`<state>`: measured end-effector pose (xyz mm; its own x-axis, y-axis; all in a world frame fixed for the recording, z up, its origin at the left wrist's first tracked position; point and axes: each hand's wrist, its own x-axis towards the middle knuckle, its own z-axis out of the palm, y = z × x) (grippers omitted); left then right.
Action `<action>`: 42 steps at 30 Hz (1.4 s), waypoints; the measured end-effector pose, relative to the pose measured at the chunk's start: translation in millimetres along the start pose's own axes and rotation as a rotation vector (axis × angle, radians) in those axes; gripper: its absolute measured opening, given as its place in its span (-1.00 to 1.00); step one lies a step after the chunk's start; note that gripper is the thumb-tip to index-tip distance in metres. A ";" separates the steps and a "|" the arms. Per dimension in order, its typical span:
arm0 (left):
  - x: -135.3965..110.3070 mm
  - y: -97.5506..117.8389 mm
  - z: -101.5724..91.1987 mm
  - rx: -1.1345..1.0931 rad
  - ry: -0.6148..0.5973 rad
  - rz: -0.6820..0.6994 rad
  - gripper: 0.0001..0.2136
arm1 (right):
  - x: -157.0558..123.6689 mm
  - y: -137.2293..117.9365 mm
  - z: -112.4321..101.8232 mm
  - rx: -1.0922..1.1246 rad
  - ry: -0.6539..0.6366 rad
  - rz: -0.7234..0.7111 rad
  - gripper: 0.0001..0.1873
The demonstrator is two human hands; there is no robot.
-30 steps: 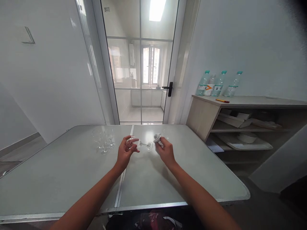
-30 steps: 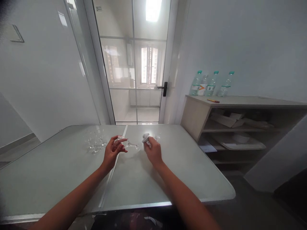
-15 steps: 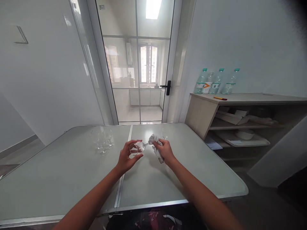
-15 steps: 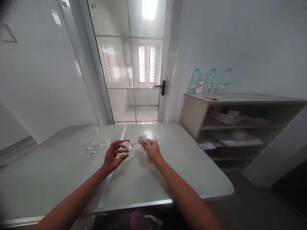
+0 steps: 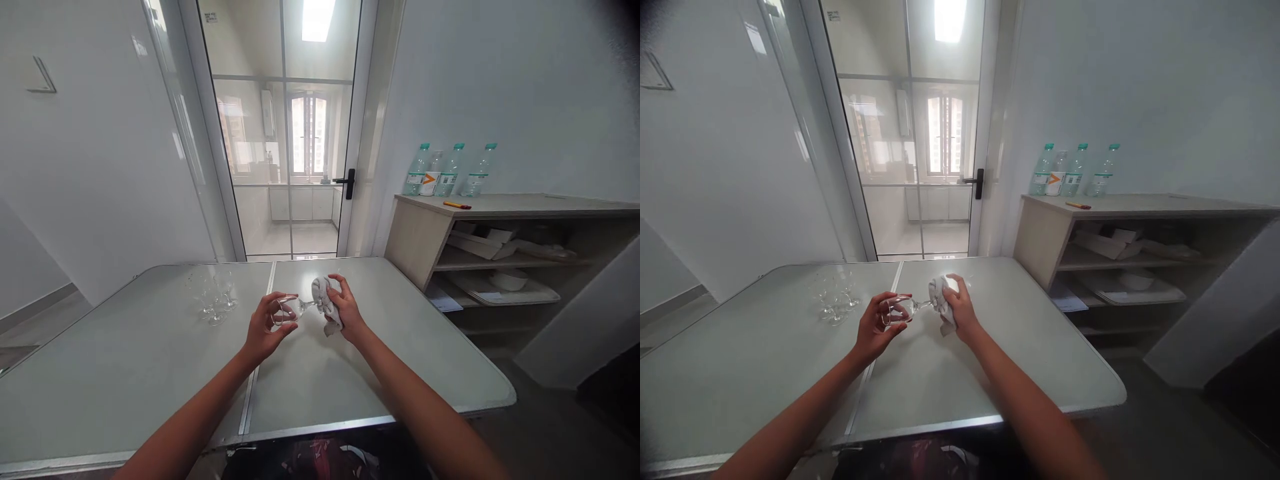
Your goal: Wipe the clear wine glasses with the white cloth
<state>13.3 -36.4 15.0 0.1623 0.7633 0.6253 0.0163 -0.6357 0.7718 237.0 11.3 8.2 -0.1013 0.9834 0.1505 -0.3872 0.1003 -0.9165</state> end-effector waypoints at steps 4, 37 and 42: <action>0.9 3.0 -0.1 -0.007 0.062 -0.003 -0.48 | 0.1 -0.7 -1.2 -0.077 -0.092 0.045 -0.59; 10.3 -27.0 -8.1 0.518 0.095 -0.218 -0.41 | -25.3 1.0 21.6 -1.536 -0.493 -0.401 -0.68; 10.0 -28.9 -6.1 0.479 0.041 -0.254 -0.31 | -28.2 12.4 23.7 -1.722 -0.582 -0.373 -0.50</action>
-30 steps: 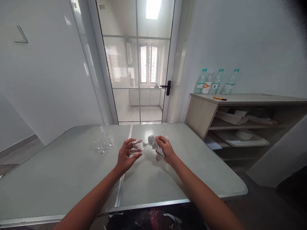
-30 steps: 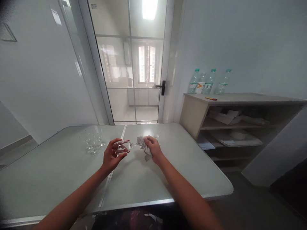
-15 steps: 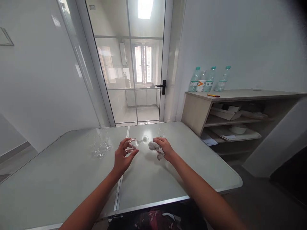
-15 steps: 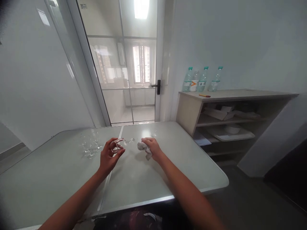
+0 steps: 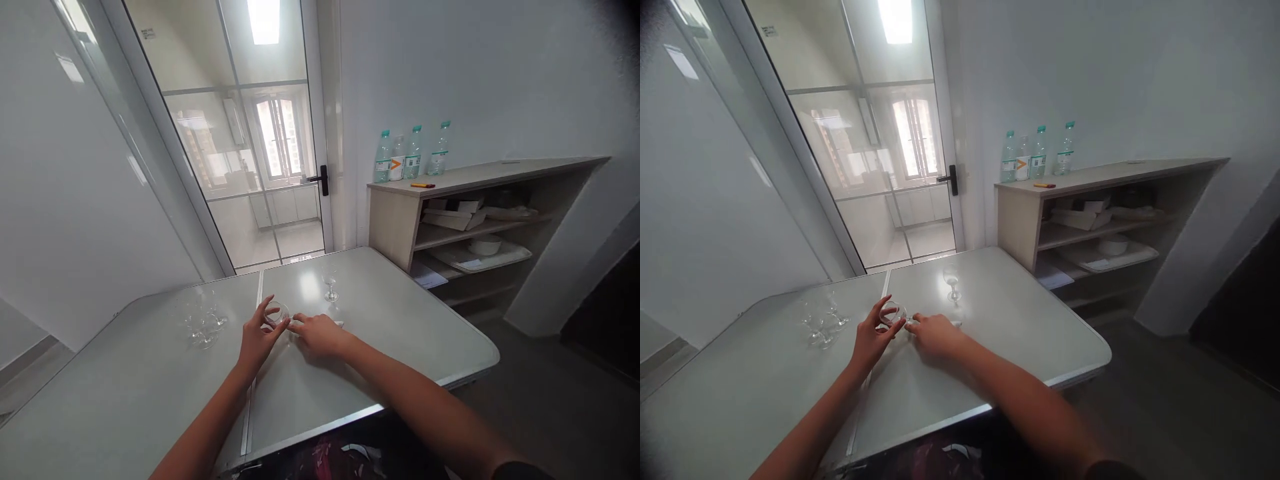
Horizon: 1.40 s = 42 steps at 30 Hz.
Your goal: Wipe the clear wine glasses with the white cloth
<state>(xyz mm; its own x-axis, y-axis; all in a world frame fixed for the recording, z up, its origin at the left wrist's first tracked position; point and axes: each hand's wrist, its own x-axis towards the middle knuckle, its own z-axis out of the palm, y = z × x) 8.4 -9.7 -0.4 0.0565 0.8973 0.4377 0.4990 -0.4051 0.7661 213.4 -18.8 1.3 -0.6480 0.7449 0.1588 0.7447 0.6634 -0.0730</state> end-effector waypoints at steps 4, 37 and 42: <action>1.4 -2.7 5.8 0.000 -0.029 0.042 -0.30 | 2.5 0.3 6.0 -0.006 0.012 0.035 -0.40; 25.3 -27.9 -38.1 0.571 0.301 -0.047 -0.57 | 19.3 48.7 23.7 0.120 -0.136 0.448 -0.33; 28.0 -19.4 -49.9 0.697 0.360 -0.162 -0.42 | 23.4 62.0 25.9 0.131 -0.117 0.473 -0.37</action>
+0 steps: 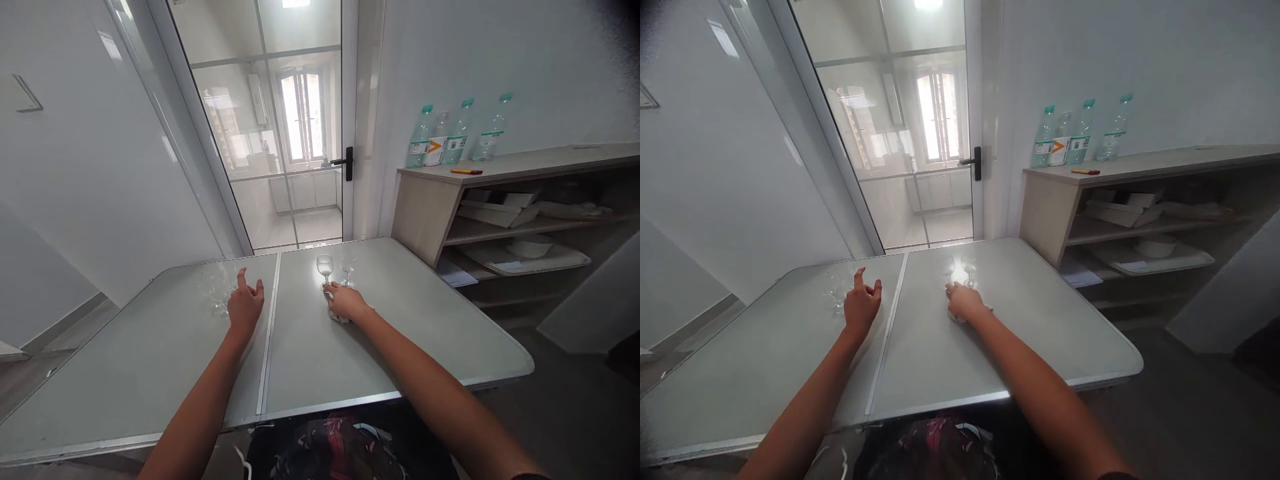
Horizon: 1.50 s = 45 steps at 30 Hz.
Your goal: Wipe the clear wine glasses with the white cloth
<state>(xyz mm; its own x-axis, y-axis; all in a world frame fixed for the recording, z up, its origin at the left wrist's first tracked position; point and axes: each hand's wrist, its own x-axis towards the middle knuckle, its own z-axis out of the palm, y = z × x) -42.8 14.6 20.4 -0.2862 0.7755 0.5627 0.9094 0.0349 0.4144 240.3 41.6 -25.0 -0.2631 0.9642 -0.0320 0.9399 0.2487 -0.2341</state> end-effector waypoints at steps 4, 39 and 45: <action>5.4 -4.0 -2.7 0.064 -0.047 -0.094 -0.26 | 3.6 3.0 2.0 0.007 0.014 0.023 -0.39; -8.5 1.9 4.9 -0.234 -0.413 0.378 -0.86 | -47.1 -53.5 -21.8 0.090 0.314 -0.403 -0.25; -39.4 15.0 14.5 -0.437 -0.532 0.582 -0.87 | -46.1 -54.0 -20.8 0.024 0.291 -0.389 -0.61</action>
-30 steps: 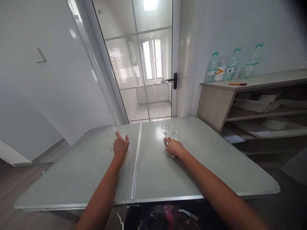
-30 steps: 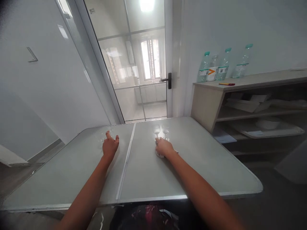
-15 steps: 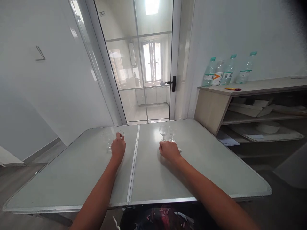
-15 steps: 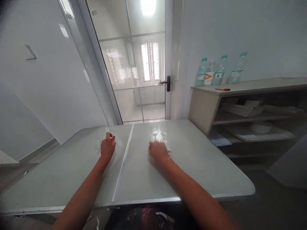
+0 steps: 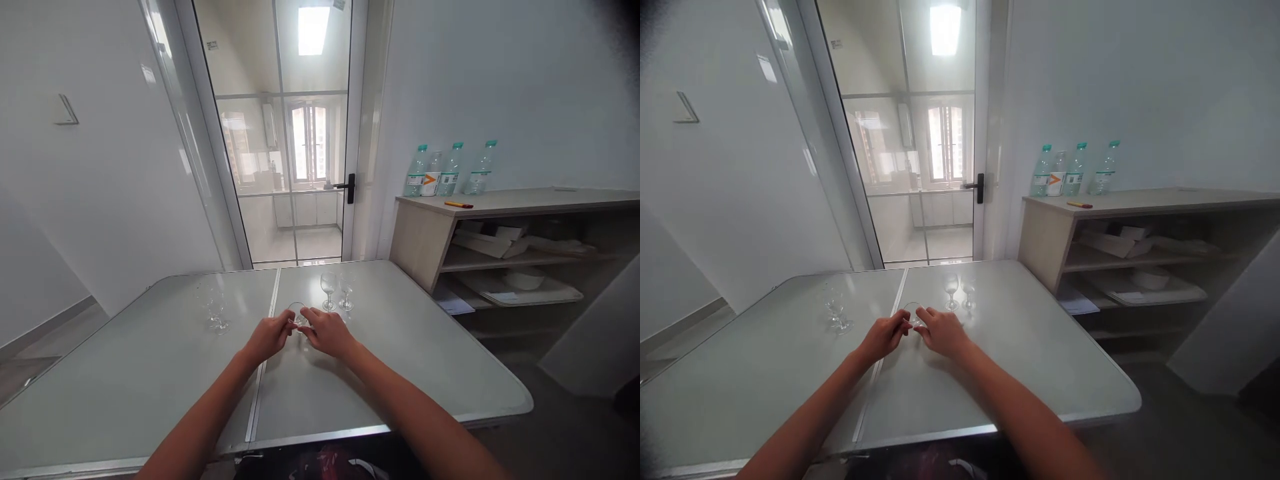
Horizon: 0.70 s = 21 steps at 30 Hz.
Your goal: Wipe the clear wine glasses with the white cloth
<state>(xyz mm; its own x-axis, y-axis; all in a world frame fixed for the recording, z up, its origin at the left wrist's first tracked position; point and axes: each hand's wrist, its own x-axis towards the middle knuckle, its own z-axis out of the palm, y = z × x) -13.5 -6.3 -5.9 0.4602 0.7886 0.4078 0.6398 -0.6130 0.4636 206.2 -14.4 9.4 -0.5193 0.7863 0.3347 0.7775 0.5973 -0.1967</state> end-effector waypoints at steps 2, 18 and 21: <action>0.5 4.3 2.5 -0.076 0.115 -0.001 -0.82 | 0.2 2.9 3.2 0.035 0.043 0.029 -0.72; 10.9 9.8 5.7 -0.328 0.159 -0.319 -0.54 | 2.3 4.9 8.0 0.685 0.145 0.151 -0.24; 11.2 6.7 -2.6 -0.173 0.253 -0.307 -0.56 | -3.6 11.8 -3.3 0.570 0.083 0.027 -0.05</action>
<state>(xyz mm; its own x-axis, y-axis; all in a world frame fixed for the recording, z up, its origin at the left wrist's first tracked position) -5.7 -1.7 3.8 0.0859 0.9124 0.4002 0.6009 -0.3679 0.7097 218.4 -10.7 8.9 -0.4543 0.8012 0.3894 0.4643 0.5860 -0.6640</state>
